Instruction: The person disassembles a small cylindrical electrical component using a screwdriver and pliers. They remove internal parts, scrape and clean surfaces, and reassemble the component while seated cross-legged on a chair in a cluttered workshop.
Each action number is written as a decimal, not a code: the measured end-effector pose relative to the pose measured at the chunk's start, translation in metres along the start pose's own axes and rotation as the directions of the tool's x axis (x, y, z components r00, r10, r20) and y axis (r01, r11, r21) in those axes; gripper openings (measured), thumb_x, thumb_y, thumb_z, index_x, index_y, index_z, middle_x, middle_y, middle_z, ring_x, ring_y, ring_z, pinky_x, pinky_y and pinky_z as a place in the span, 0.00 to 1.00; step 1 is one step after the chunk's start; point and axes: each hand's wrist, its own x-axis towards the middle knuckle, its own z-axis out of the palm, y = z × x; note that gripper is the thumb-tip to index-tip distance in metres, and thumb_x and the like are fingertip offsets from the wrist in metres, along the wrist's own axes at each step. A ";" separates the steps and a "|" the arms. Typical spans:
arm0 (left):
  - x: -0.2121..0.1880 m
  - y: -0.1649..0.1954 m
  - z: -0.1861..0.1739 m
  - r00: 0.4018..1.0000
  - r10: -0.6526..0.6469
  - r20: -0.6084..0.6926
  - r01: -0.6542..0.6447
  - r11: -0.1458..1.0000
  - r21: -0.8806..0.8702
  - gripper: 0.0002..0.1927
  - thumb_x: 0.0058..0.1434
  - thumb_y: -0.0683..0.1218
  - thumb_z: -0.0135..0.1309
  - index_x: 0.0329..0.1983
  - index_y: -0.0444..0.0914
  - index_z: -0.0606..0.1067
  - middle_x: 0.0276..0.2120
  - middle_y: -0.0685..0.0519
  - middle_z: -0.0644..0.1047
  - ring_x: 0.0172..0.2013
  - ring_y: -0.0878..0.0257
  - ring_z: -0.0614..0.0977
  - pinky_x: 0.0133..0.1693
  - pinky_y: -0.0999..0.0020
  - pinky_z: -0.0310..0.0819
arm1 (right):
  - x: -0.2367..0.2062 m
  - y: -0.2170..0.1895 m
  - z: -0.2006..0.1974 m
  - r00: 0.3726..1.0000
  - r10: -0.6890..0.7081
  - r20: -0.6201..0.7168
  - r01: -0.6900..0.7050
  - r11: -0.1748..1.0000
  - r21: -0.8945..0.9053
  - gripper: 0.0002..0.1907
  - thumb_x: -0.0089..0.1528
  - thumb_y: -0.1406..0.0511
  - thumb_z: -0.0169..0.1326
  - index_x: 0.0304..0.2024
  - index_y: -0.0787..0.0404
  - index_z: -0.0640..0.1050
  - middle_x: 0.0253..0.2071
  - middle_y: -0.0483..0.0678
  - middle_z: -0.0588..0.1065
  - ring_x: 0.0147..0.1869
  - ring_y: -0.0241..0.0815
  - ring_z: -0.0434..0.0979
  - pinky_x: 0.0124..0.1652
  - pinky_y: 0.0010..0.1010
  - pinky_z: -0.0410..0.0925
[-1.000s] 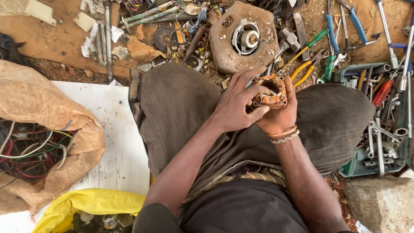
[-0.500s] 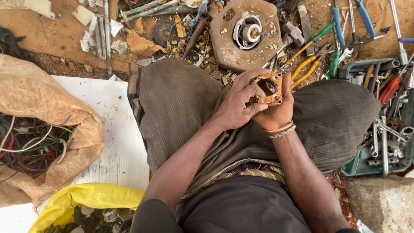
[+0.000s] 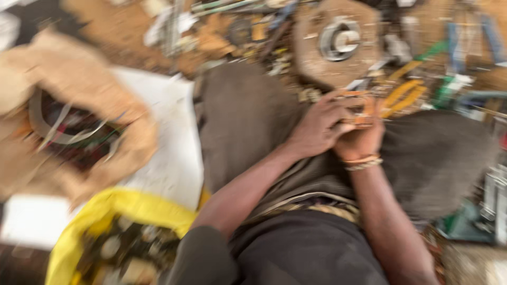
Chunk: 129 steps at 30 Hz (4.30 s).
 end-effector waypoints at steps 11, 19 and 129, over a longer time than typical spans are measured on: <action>-0.172 0.049 -0.151 0.843 -0.156 -0.514 0.434 0.761 0.482 0.19 0.57 0.36 0.56 0.51 0.43 0.73 0.55 0.49 0.76 0.62 0.50 0.71 0.70 0.52 0.61 | -0.002 0.005 -0.027 0.967 0.255 0.010 -0.253 0.962 -0.106 0.38 0.70 0.38 0.35 0.67 0.56 0.70 0.55 0.59 0.73 0.52 0.53 0.71 0.53 0.42 0.66; -0.348 0.220 -0.245 0.472 -0.665 -0.578 0.459 -0.375 0.806 0.26 0.58 0.45 0.53 0.62 0.53 0.75 0.69 0.59 0.71 0.70 0.56 0.65 0.70 0.49 0.52 | -0.012 0.006 -0.010 0.954 0.288 0.079 -0.269 0.944 -0.193 0.39 0.70 0.37 0.36 0.65 0.59 0.70 0.51 0.58 0.74 0.49 0.51 0.71 0.50 0.39 0.66; 0.078 -0.117 -0.079 0.742 -0.657 0.130 0.169 -0.004 -0.986 0.26 0.69 0.58 0.45 0.52 0.31 0.77 0.39 0.39 0.84 0.37 0.50 0.88 0.40 0.63 0.83 | -0.029 -0.007 0.101 0.840 -0.310 0.445 0.146 -0.660 -0.737 0.15 0.69 0.66 0.61 0.57 0.67 0.80 0.38 0.53 0.81 0.32 0.33 0.76 0.29 0.26 0.65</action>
